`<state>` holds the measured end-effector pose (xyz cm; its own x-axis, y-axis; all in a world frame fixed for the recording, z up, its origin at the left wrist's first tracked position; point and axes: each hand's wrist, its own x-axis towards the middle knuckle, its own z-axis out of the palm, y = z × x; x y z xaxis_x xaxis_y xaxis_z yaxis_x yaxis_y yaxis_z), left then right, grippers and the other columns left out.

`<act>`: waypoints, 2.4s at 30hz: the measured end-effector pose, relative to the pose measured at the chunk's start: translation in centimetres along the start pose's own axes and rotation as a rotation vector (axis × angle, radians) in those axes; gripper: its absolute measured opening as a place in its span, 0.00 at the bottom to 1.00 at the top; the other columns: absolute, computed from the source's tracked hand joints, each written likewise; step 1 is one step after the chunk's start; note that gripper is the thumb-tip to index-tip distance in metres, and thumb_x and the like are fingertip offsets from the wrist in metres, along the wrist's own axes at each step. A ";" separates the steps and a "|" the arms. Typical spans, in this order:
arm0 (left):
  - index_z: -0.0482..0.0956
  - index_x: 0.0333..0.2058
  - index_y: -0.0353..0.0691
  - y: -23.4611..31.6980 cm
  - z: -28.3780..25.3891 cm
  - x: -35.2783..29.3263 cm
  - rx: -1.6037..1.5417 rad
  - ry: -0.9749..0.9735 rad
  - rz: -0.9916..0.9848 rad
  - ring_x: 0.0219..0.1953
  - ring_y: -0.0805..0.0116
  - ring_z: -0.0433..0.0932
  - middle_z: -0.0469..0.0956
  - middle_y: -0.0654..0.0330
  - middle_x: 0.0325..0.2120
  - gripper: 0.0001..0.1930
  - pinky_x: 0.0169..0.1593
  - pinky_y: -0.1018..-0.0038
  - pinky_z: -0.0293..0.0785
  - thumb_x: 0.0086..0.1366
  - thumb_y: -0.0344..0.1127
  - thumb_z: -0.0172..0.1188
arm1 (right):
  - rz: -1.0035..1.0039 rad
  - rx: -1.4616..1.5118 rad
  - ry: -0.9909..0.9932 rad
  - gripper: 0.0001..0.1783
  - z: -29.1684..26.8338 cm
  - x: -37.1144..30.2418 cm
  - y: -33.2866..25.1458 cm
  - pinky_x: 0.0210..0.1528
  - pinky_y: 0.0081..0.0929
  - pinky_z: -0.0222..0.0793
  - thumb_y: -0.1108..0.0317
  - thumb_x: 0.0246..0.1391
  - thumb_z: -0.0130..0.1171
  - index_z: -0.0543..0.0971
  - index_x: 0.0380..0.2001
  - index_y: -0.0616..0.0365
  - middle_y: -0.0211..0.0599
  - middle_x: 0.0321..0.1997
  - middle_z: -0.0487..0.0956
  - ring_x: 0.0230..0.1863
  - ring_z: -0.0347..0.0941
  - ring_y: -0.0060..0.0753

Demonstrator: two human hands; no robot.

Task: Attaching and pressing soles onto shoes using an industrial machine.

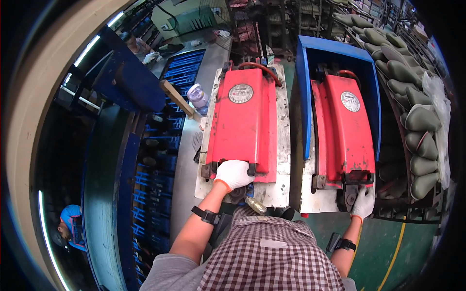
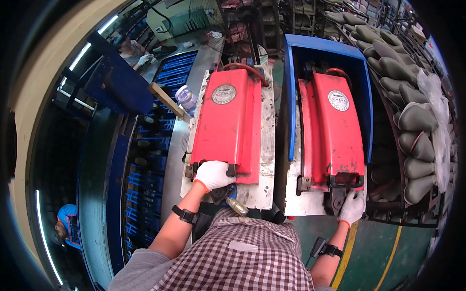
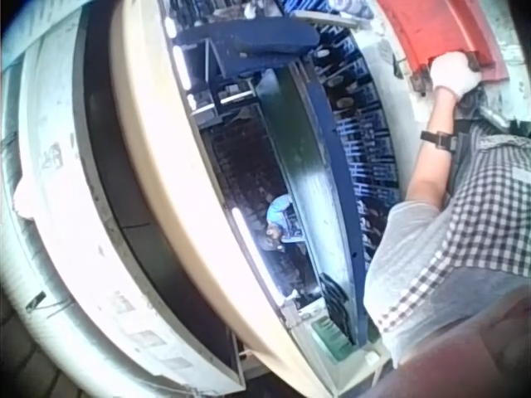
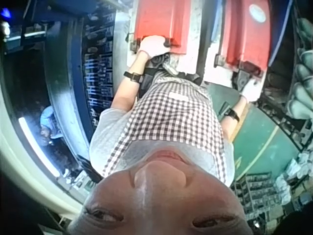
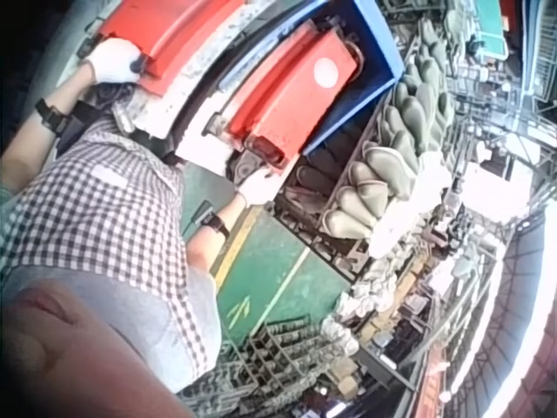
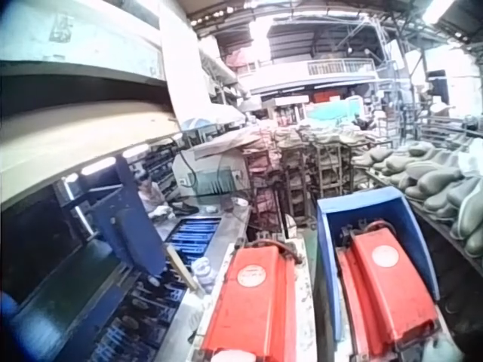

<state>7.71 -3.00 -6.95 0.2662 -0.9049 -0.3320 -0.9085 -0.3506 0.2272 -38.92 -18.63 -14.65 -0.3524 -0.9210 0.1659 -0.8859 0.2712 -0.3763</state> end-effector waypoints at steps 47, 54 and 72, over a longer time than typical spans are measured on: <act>0.87 0.30 0.39 0.0 0.0 0.1 -0.001 -0.007 0.009 0.35 0.47 0.86 0.85 0.47 0.29 0.26 0.40 0.55 0.81 0.53 0.61 0.68 | 0.017 0.019 -0.046 0.23 0.9 0.6 1.1 0.51 0.48 0.72 0.53 0.67 0.56 0.80 0.49 0.63 0.55 0.52 0.81 0.52 0.77 0.62; 0.87 0.30 0.39 0.3 -0.2 -0.1 0.009 -0.014 -0.003 0.36 0.47 0.86 0.85 0.47 0.29 0.26 0.41 0.56 0.82 0.53 0.61 0.68 | 0.005 0.040 -0.012 0.20 1.7 0.7 1.9 0.50 0.48 0.71 0.55 0.67 0.56 0.79 0.45 0.65 0.54 0.49 0.81 0.50 0.77 0.61; 0.87 0.30 0.39 0.1 0.1 0.0 0.004 -0.005 0.005 0.35 0.47 0.86 0.85 0.46 0.29 0.26 0.41 0.55 0.82 0.53 0.60 0.69 | -0.306 0.992 -0.283 0.07 -5.0 -8.1 -6.8 0.47 0.25 0.70 0.67 0.69 0.58 0.79 0.39 0.59 0.29 0.36 0.78 0.39 0.73 0.23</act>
<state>7.62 -3.04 -7.00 0.2600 -0.9054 -0.3357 -0.9110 -0.3452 0.2255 -31.55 -11.64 -8.86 0.0381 -0.9771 0.2095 -0.2394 -0.2124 -0.9474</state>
